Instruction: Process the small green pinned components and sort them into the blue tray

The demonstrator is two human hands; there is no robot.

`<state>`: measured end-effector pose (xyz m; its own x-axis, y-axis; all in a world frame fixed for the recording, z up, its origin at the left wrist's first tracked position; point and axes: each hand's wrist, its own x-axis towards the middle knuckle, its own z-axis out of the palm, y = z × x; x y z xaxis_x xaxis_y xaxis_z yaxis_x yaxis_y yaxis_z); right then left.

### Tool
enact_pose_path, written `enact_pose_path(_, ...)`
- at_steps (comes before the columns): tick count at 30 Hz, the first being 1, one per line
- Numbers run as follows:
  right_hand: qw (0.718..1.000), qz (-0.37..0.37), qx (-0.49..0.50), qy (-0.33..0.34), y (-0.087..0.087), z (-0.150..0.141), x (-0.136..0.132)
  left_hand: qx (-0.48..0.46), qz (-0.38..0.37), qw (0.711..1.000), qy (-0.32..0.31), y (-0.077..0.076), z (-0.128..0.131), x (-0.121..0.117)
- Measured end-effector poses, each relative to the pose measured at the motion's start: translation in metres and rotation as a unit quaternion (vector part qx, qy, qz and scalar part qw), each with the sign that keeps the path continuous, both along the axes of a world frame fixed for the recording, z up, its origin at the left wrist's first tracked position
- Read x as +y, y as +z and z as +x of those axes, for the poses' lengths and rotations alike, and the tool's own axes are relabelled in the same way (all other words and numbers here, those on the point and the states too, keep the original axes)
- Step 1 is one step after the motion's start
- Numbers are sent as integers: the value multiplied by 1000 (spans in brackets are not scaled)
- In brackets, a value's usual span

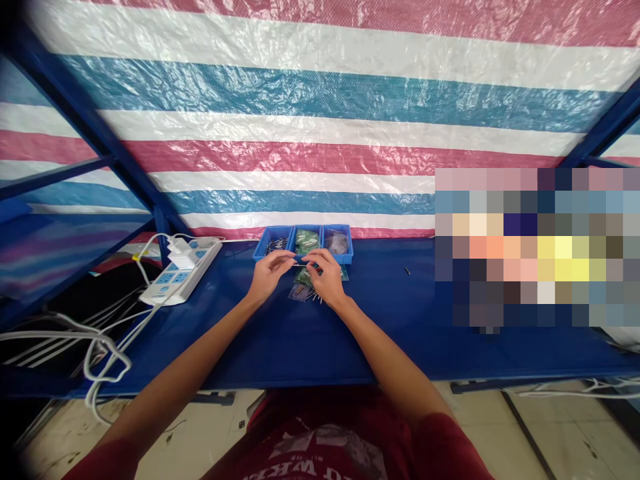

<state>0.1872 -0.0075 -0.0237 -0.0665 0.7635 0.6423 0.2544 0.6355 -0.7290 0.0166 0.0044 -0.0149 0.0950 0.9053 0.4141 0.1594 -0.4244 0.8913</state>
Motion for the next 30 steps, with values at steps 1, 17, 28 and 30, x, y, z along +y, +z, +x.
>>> enact_pose_path(1, 1000, -1, -1, -1, 0, 0, 0, 3, 8, 1000, -5, 0, 0, 0)
enact_pose_path(17, 999, -24, -6, -22, -1, 1, 0, -7, 46, 997, -65, -2, 0, -1)
enact_pose_path(28, 999, -29, -9, -20, -2, 0, 1, 16, 43, 998, -44, 1, -2, -1)
enact_pose_path(30, 999, -26, -12, -21, -2, -1, 1, 22, 46, 998, -44, 1, -3, -1)
